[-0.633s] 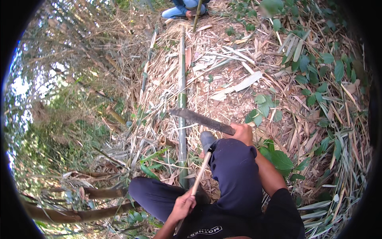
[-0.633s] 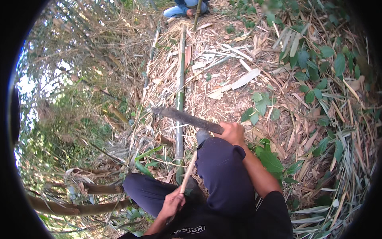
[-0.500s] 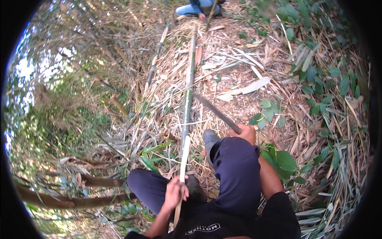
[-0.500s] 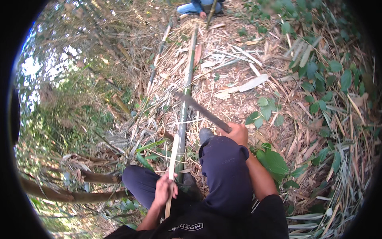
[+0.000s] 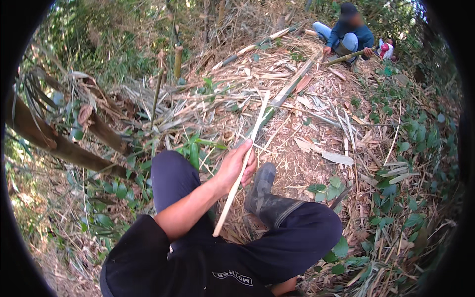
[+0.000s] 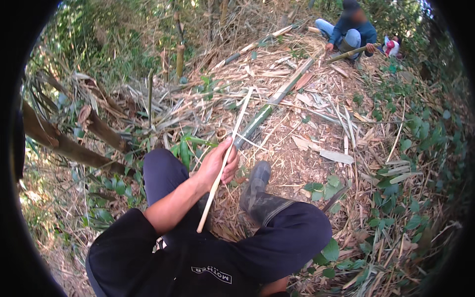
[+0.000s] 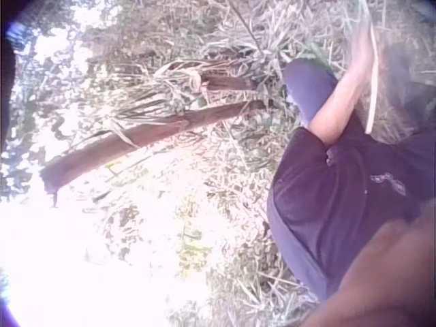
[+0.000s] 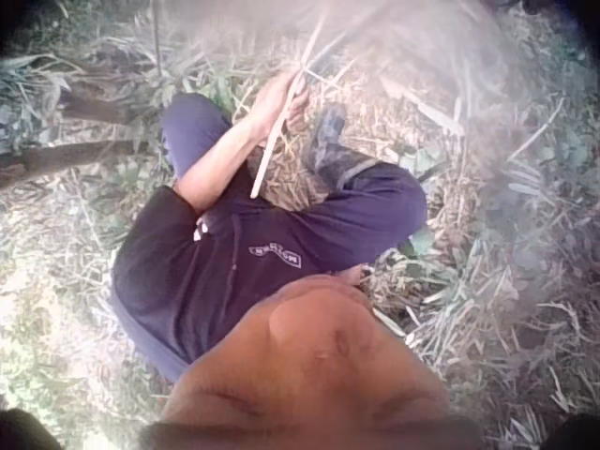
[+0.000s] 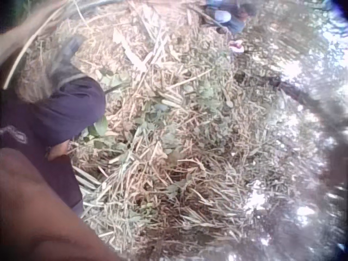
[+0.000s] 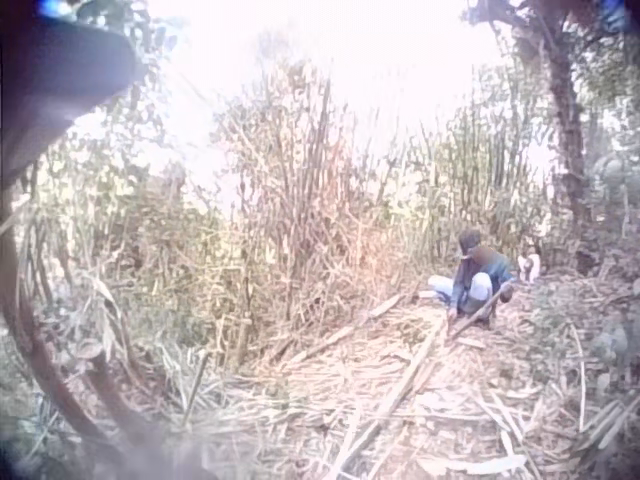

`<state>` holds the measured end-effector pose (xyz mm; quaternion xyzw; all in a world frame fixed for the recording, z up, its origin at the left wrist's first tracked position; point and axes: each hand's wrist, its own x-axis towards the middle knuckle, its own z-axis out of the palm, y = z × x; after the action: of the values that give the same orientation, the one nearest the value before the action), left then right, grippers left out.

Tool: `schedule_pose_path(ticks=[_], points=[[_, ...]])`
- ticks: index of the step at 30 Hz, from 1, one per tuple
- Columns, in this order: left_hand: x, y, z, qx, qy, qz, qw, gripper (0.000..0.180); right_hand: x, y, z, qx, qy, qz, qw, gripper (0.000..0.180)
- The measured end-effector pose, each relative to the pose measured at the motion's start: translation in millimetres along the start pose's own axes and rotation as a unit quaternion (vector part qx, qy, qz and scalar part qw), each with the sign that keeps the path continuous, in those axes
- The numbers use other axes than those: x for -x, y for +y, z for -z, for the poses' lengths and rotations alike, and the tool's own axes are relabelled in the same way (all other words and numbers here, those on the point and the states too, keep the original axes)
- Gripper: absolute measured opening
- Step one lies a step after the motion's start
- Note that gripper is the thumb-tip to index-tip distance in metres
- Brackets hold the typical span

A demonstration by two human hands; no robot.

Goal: The person uses a machete to shave and split a bamboo stalk, first removing a strip from a standing stalk and then sitting on the ground to further thin and shape the piece by repeatedly shaving its surface.

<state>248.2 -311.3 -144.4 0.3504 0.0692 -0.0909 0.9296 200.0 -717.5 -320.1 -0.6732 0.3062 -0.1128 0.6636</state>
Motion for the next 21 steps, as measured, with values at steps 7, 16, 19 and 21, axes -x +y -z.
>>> schedule_pose_path(ticks=[7,16,19,21], points=[[-1.8,-4.6,20.4,0.162,-0.001,0.029,0.986,0.041,-10.3,-24.4,33.7,0.005,0.051,0.016,0.999,0.017],[-17.6,-33.4,26.3,0.256,-0.045,0.111,0.959,0.047,-40.8,-136.2,62.0,-0.015,0.036,0.165,0.985,0.013],[-26.8,-47.1,8.1,0.268,-0.053,0.141,0.952,0.049,-37.7,-152.4,30.8,0.020,0.070,0.190,0.979,0.013],[-36.7,-56.7,-7.4,0.238,-0.074,0.159,0.955,0.052,-45.4,-136.1,21.3,0.128,0.127,0.247,0.952,0.016]])
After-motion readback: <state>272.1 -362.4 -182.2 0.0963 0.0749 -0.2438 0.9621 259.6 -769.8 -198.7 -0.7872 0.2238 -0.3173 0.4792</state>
